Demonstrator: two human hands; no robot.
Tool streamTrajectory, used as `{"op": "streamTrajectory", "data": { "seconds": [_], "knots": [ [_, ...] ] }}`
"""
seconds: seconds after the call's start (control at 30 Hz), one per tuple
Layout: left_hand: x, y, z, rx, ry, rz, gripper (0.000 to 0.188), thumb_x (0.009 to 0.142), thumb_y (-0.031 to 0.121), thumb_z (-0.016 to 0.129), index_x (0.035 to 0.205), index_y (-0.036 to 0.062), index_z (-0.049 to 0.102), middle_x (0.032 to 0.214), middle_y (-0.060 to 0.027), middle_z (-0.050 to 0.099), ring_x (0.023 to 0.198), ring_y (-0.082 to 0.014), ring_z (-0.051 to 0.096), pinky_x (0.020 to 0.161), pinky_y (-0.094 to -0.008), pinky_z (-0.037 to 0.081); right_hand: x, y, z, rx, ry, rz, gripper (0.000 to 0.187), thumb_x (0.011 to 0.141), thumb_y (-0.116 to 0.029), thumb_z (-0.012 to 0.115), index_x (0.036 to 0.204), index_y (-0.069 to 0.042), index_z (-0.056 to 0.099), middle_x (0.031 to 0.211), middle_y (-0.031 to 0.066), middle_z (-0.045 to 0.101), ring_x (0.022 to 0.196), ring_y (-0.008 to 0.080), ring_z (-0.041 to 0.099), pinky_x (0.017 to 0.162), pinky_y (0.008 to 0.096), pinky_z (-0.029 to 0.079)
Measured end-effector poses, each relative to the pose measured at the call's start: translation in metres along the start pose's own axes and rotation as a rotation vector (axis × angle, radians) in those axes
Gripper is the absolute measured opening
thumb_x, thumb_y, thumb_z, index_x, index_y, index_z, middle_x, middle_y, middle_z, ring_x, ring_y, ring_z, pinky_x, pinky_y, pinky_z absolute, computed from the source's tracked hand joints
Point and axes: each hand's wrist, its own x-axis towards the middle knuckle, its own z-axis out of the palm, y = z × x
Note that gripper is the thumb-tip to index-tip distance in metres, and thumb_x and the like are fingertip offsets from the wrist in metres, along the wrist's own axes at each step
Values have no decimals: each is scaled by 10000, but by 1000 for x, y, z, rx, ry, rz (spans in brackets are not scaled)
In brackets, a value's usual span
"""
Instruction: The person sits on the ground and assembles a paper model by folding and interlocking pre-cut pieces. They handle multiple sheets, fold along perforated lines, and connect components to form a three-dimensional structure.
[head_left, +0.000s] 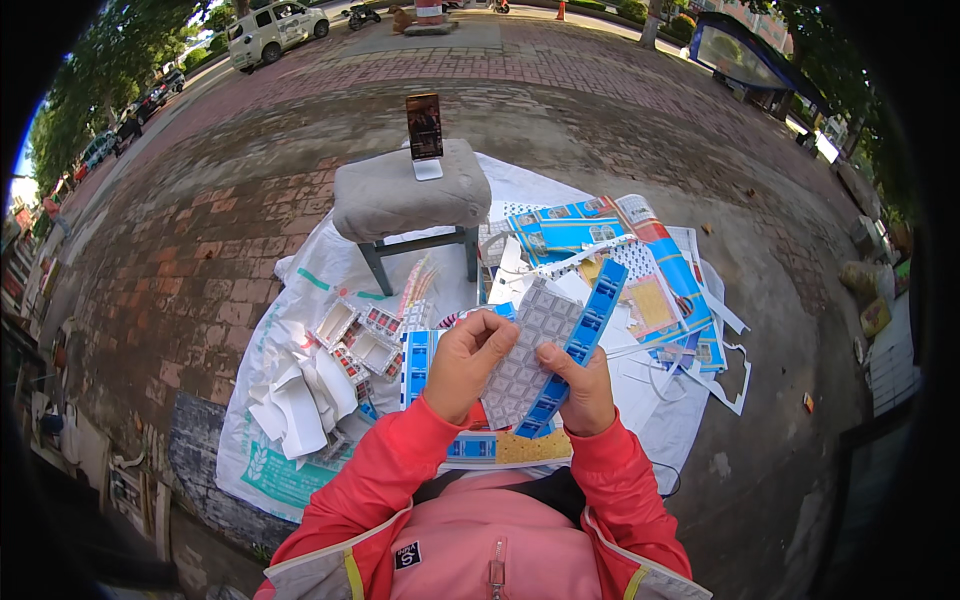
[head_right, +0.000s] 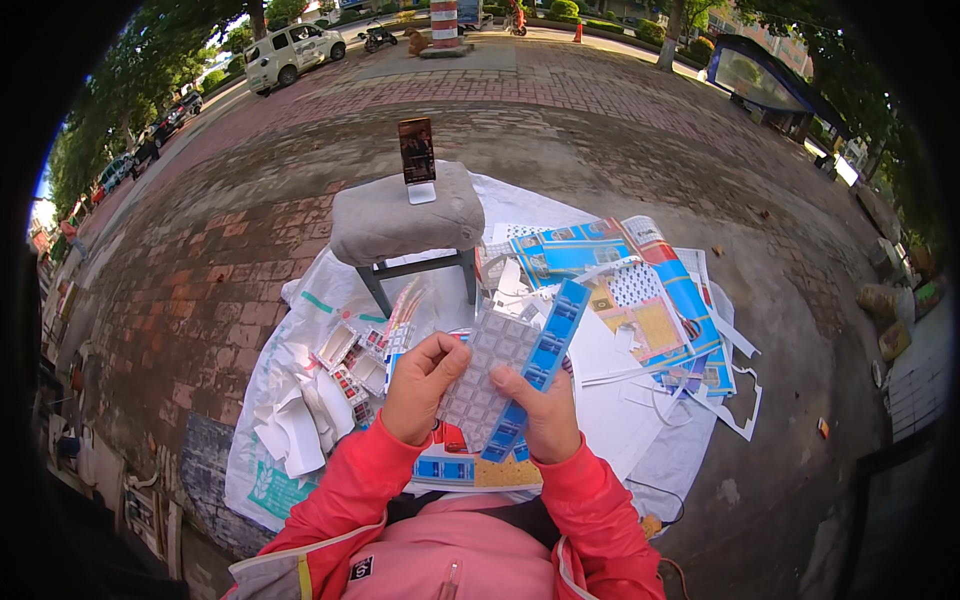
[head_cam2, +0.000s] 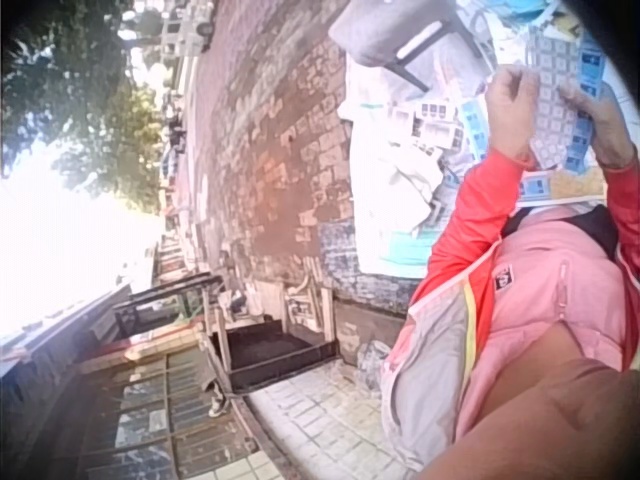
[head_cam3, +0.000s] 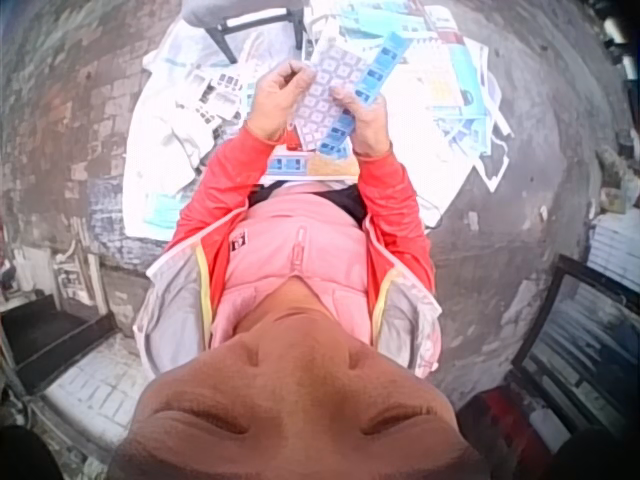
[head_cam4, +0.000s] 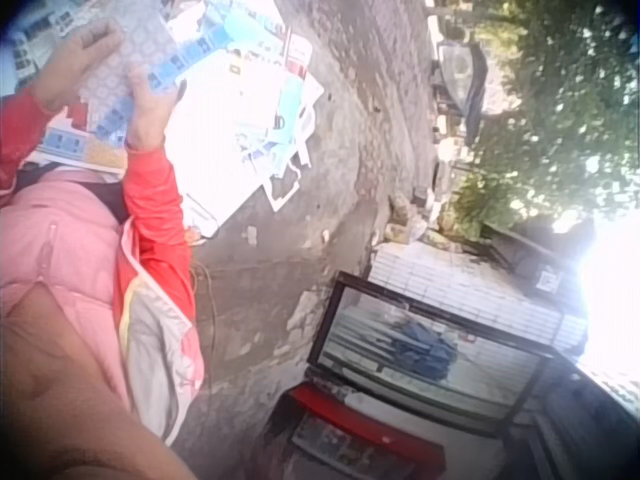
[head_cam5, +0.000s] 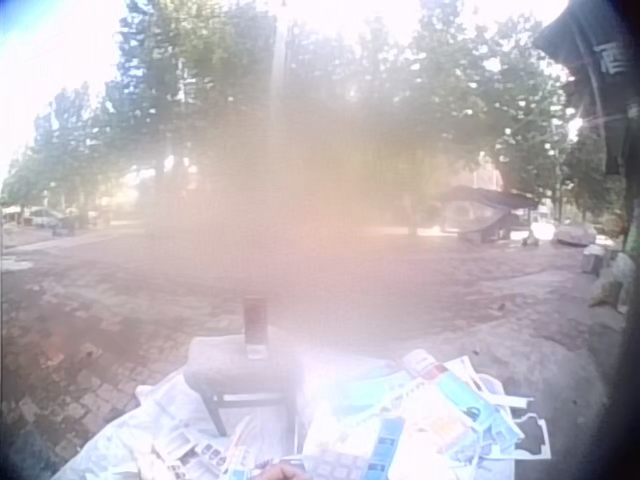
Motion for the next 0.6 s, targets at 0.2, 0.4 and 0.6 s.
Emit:
{"op": "streamTrajectory", "data": {
  "seconds": [0.2, 0.4, 0.6],
  "knots": [
    [2, 1, -5, -454, -284, -339, 335, 985, 307, 566, 1165, 23, 566, 1132, -64, 644, 1027, -154, 620, 908, -306, 496, 3, 1, -7, 154, -77, 103, 379, 854, -128, 701, 1193, 1, 590, 1088, 81, 663, 961, 171, 641, 875, 305, 498],
    [4, 5, 4, -489, -158, -375, 272, 958, 258, 623, 1137, 54, 599, 1034, -27, 651, 943, -105, 609, 829, -282, 497, -1, 4, 1, 127, 16, 27, 371, 858, -137, 710, 1184, -2, 595, 1076, 74, 665, 956, 160, 636, 867, 292, 495],
    [-2, 11, 19, 918, 234, 639, 333, 843, 121, 728, 1150, 23, 645, 1051, -109, 672, 964, -228, 624, 873, -337, 473, 0, 11, 20, 143, 238, -208, 314, 876, -119, 704, 1158, -14, 614, 1066, 59, 669, 941, 130, 616, 858, 280, 472]
  ]
}}
